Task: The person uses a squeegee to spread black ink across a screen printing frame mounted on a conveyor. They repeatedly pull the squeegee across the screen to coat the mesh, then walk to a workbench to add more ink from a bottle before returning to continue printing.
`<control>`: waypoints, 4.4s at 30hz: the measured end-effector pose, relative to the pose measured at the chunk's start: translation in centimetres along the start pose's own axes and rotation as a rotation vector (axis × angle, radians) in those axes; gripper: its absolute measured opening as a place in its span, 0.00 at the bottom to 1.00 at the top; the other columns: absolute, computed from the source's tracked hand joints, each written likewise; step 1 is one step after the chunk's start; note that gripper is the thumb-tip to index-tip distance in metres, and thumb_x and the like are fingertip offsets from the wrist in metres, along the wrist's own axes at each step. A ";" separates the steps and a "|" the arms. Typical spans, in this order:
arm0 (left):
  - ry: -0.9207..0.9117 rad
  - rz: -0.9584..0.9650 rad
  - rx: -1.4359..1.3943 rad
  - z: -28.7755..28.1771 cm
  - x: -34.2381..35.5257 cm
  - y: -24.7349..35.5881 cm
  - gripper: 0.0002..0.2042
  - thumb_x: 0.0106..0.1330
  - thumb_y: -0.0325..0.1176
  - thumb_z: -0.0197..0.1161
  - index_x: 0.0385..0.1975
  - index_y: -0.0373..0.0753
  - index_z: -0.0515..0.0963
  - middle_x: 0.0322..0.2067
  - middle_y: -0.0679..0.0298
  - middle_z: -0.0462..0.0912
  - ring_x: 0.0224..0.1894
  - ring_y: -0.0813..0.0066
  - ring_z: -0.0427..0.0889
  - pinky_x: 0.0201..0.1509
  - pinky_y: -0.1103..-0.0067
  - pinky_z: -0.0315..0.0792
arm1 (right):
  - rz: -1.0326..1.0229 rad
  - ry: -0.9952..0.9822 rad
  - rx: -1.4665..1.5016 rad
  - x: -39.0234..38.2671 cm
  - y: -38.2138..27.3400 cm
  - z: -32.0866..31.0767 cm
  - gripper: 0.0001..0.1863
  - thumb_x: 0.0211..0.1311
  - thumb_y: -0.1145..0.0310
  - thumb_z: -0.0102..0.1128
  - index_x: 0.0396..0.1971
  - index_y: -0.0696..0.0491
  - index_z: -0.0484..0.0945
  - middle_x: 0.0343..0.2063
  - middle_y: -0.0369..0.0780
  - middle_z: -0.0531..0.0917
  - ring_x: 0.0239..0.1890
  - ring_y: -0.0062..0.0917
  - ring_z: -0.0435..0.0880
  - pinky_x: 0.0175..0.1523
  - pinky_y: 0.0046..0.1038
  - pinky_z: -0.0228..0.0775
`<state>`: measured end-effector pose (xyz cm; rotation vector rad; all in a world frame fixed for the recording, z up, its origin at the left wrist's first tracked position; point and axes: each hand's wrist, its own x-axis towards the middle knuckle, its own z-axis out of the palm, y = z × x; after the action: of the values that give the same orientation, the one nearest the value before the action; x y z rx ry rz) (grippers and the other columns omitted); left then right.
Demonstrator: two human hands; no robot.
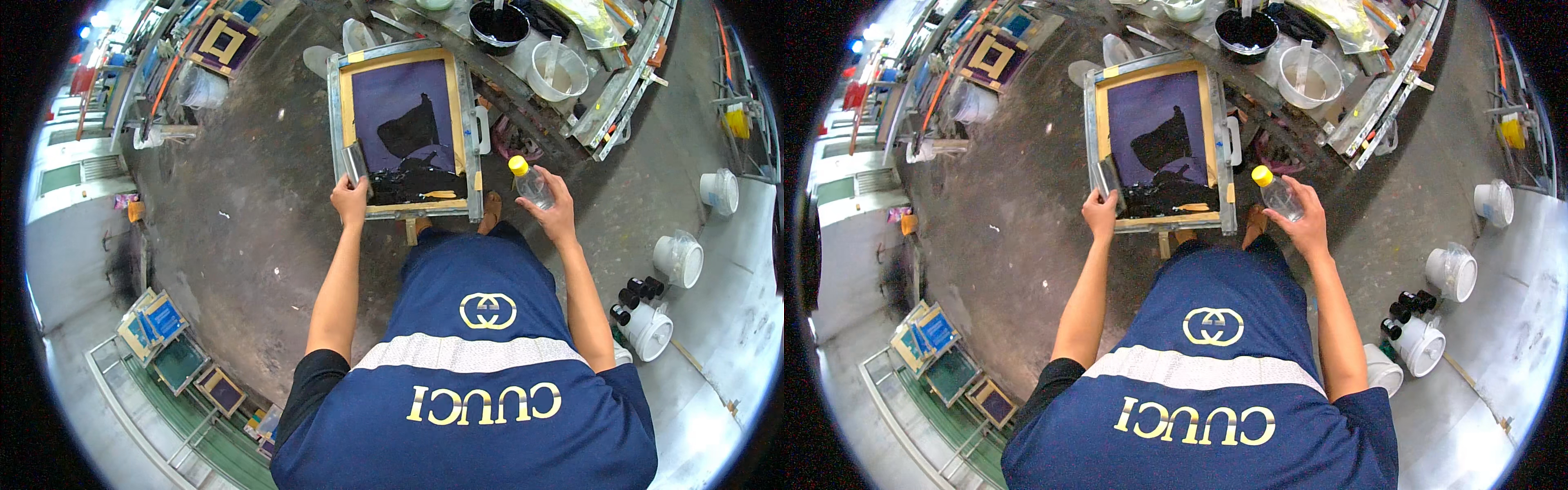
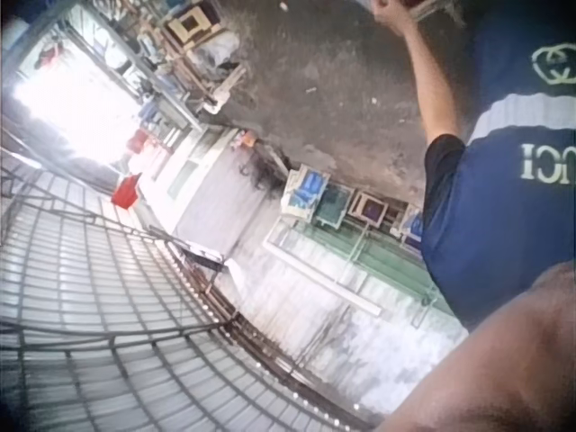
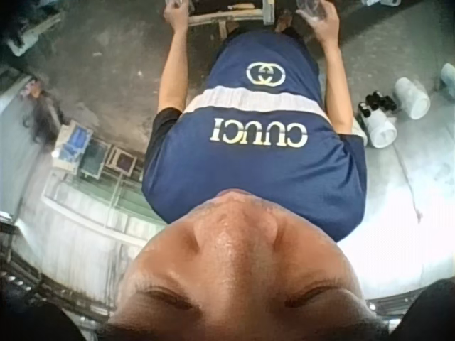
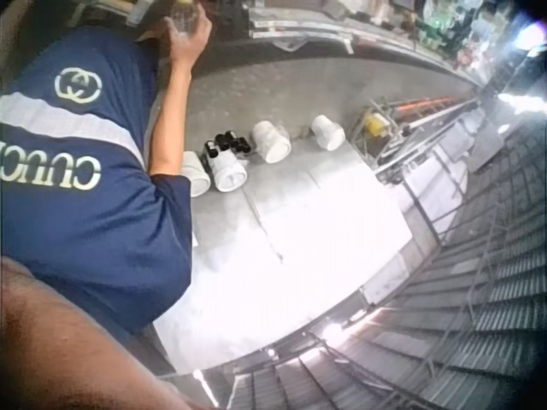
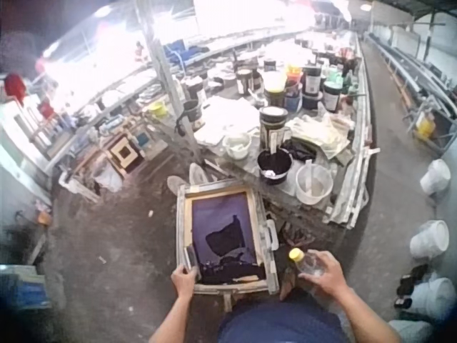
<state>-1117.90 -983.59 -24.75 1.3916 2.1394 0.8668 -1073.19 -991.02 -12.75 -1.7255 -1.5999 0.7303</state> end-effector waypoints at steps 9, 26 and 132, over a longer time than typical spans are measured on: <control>-0.073 0.063 -0.179 6.0 -4.8 5.8 0.12 0.59 0.38 0.72 0.34 0.35 0.84 0.22 0.58 0.82 0.24 0.72 0.80 0.32 0.69 0.73 | -0.153 -0.248 -0.137 2.4 -1.9 2.3 0.39 0.51 0.47 0.79 0.64 0.45 0.78 0.48 0.43 0.81 0.52 0.41 0.83 0.58 0.40 0.76; -0.013 -0.019 -0.149 -0.6 0.2 -1.0 0.12 0.62 0.36 0.73 0.30 0.33 0.83 0.19 0.68 0.79 0.23 0.82 0.73 0.29 0.75 0.68 | -0.467 -0.792 -0.929 8.9 -3.7 12.0 0.33 0.38 0.46 0.85 0.42 0.51 0.88 0.43 0.43 0.85 0.52 0.37 0.84 0.52 0.40 0.79; 0.653 -0.186 -0.426 -35.1 7.8 -20.5 0.28 0.68 0.53 0.70 0.48 0.28 0.85 0.47 0.53 0.88 0.49 0.65 0.85 0.56 0.70 0.75 | 0.498 -0.502 0.922 16.6 -25.1 40.6 0.30 0.67 0.62 0.72 0.67 0.48 0.76 0.49 0.34 0.82 0.49 0.27 0.81 0.48 0.38 0.76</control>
<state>-1157.27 -991.71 -14.75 0.7371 2.2700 1.7510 -1118.82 -969.89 -17.77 -1.2538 -0.8103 1.9007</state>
